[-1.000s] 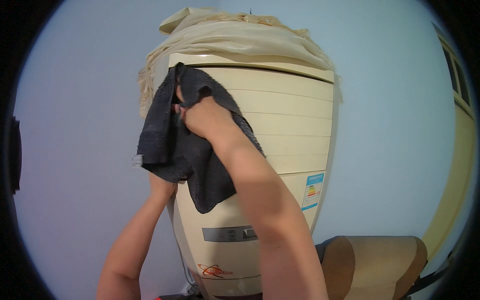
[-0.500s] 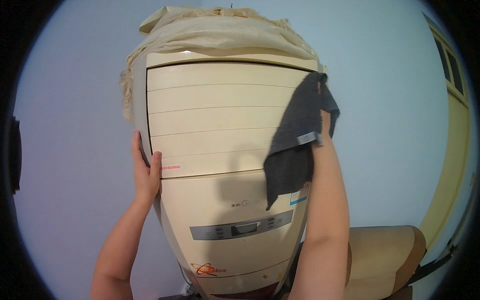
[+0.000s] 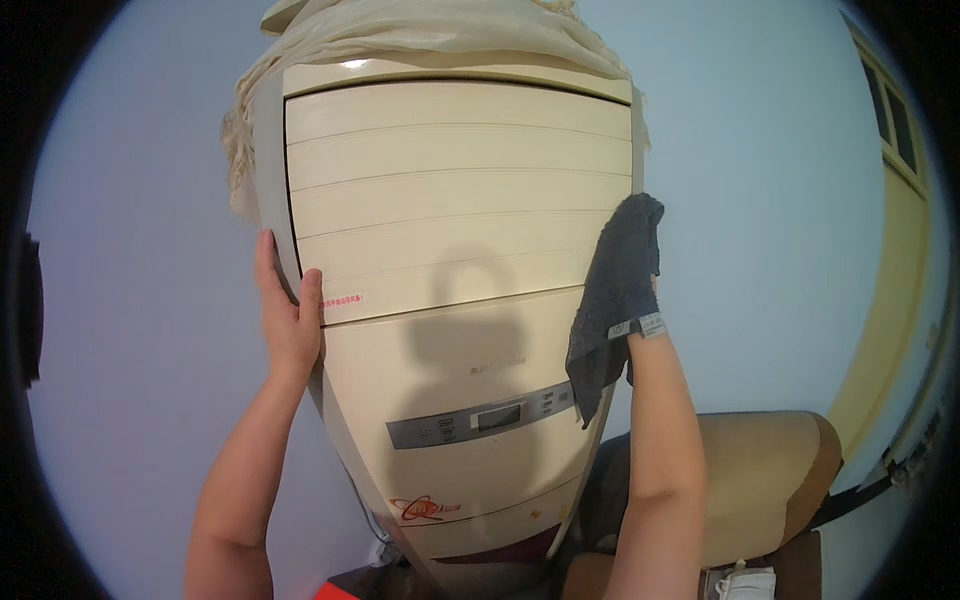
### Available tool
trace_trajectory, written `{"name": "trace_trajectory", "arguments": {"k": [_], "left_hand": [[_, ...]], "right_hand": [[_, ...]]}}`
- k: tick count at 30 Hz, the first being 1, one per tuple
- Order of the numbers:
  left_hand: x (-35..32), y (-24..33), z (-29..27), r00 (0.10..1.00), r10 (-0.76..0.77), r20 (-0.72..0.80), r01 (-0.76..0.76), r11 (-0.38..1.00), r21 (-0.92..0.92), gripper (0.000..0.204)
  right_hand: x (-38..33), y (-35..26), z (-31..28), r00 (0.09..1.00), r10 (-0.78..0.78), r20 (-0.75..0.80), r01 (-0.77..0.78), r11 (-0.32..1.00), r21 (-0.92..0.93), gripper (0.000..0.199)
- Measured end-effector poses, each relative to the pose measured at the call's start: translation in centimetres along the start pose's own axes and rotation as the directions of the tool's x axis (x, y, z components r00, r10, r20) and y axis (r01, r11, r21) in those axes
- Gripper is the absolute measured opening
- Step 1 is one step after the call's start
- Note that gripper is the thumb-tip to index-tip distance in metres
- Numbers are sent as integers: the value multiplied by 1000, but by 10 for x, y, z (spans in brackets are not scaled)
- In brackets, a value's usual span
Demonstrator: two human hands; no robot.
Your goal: The person wipes the exterior surfaces of a standing air conditioner with a dark cloth. They clean the front panel, sides, and top, and briefly unplug the unit before continuing to wipe the control panel and lower sections.
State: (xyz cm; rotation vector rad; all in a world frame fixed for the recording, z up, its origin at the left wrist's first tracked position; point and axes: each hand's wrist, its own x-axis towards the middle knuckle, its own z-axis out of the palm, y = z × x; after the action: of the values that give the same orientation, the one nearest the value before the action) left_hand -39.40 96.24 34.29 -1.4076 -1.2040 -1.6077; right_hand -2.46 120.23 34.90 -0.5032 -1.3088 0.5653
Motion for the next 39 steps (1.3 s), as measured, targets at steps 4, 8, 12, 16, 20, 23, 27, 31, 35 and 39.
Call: {"name": "trace_trajectory", "arguments": {"k": [4,8,12,16,20,23,27,31,35,39], "left_hand": [[-1,0,-3,1000,-20,-16,20,1000,12,67],[-2,1,2,999,-31,-28,31,999,-21,67],[-3,1,5,998,-56,-22,56,998,-26,67],[-2,-7,6,998,-16,-56,15,1000,-18,68],[-2,-13,7,998,10,-56,-17,993,-118,65],[-3,-3,5,999,-41,-29,37,990,-138,61],[-4,-12,5,999,-34,-19,32,992,-121,61],[-4,-6,4,999,-38,-13,36,993,-117,60],[-1,0,4,999,-49,2,49,989,-143,64],[-4,-4,4,1000,-20,7,21,995,-98,65]], "right_hand": [[-48,21,12,988,141,68,-146,986,75,41],[-94,30,15,969,220,115,-232,967,108,40],[-66,19,22,986,139,92,-155,969,192,38],[2,-4,26,998,-11,55,-11,919,395,37],[31,4,34,990,-130,49,67,757,650,35],[-4,-7,35,991,-128,49,67,769,636,36],[-5,-1,15,847,-494,197,231,674,701,40],[-11,-26,34,965,-260,32,214,851,479,43],[-27,-1,55,763,-646,36,611,702,-365,50],[-18,-11,40,785,-597,164,607,687,-400,53]]}}
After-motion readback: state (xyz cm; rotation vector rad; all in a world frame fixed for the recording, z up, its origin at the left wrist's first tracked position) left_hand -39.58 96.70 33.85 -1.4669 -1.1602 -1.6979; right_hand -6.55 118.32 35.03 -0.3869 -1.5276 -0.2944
